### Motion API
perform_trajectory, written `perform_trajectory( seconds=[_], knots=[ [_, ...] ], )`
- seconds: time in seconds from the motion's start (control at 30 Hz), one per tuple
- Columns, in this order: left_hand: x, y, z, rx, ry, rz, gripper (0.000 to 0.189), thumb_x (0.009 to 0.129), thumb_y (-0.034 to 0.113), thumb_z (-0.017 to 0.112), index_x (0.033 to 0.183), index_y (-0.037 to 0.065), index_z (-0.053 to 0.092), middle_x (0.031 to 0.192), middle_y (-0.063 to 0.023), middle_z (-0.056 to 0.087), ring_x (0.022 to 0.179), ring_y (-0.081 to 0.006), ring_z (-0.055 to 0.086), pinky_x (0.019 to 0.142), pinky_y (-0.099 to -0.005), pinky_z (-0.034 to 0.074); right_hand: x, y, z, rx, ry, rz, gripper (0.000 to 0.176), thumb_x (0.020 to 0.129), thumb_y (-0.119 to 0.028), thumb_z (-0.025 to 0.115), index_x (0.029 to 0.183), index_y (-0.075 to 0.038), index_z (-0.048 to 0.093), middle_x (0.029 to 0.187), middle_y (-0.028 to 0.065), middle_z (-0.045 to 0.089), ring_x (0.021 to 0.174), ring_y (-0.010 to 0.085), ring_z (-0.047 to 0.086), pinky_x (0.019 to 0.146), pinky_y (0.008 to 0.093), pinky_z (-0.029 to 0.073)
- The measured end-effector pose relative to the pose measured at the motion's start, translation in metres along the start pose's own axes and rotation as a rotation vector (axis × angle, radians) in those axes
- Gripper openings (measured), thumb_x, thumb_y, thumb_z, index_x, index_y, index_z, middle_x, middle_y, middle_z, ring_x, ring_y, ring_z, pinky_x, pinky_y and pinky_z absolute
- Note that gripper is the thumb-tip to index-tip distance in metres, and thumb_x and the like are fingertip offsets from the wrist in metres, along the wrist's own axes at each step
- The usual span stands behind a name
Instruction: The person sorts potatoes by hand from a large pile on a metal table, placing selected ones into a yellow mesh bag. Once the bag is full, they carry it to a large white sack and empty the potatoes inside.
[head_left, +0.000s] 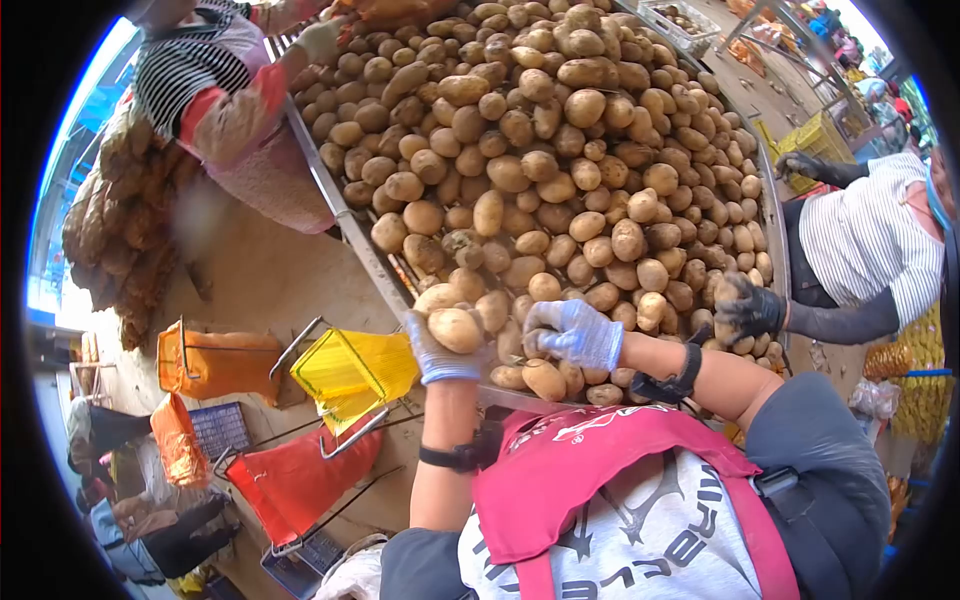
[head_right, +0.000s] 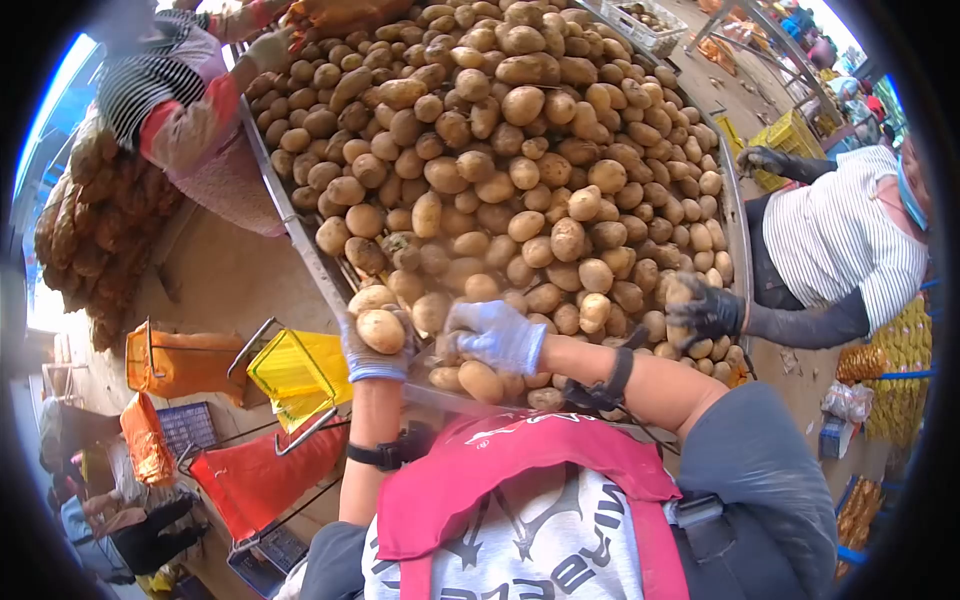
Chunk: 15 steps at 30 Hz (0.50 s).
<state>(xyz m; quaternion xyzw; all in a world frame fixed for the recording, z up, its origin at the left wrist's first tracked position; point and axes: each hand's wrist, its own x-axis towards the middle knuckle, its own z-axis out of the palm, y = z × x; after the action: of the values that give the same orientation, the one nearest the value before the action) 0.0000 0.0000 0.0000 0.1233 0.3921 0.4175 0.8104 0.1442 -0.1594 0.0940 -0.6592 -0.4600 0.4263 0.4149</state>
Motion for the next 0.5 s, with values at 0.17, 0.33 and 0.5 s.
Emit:
perform_trajectory(
  seconds=[0.17,0.33,0.5],
  knots=[
    [-0.025,0.158,-0.072,-0.094,0.081,0.134,0.051,0.084,0.056,0.052,0.100,0.008,0.059,0.089,-0.0087,0.065,0.080,-0.0224,0.065,0.065,-0.0357,0.059,0.022,-0.007,0.054,0.212,0.273,0.104,0.013,0.088,-0.015,0.054,0.091,-0.004,0.060,0.079,0.0068,0.062,0.070,0.0158,0.059,0.065,0.0303,0.048],
    [0.038,0.226,-0.183,0.194,0.525,-0.077,0.061,0.084,0.064,0.041,0.121,0.017,0.050,0.125,-0.0099,0.048,0.111,-0.0282,0.047,0.089,-0.0544,0.039,0.040,-0.020,0.149,-0.347,-0.439,-0.228,0.045,0.086,-0.043,0.052,0.119,-0.012,0.056,0.116,0.0149,0.056,0.107,0.0311,0.054,0.092,0.0400,0.042],
    [0.032,0.199,-0.185,0.436,0.419,-0.020,0.070,0.083,0.058,0.050,0.141,0.024,0.031,0.148,-0.0081,0.024,0.136,-0.0289,0.023,0.104,-0.0538,0.018,0.122,0.019,0.037,-1.036,-0.050,-0.420,0.037,0.081,-0.037,0.054,0.111,-0.016,0.060,0.117,0.0094,0.053,0.111,0.0240,0.050,0.091,0.0383,0.040]
  ],
)
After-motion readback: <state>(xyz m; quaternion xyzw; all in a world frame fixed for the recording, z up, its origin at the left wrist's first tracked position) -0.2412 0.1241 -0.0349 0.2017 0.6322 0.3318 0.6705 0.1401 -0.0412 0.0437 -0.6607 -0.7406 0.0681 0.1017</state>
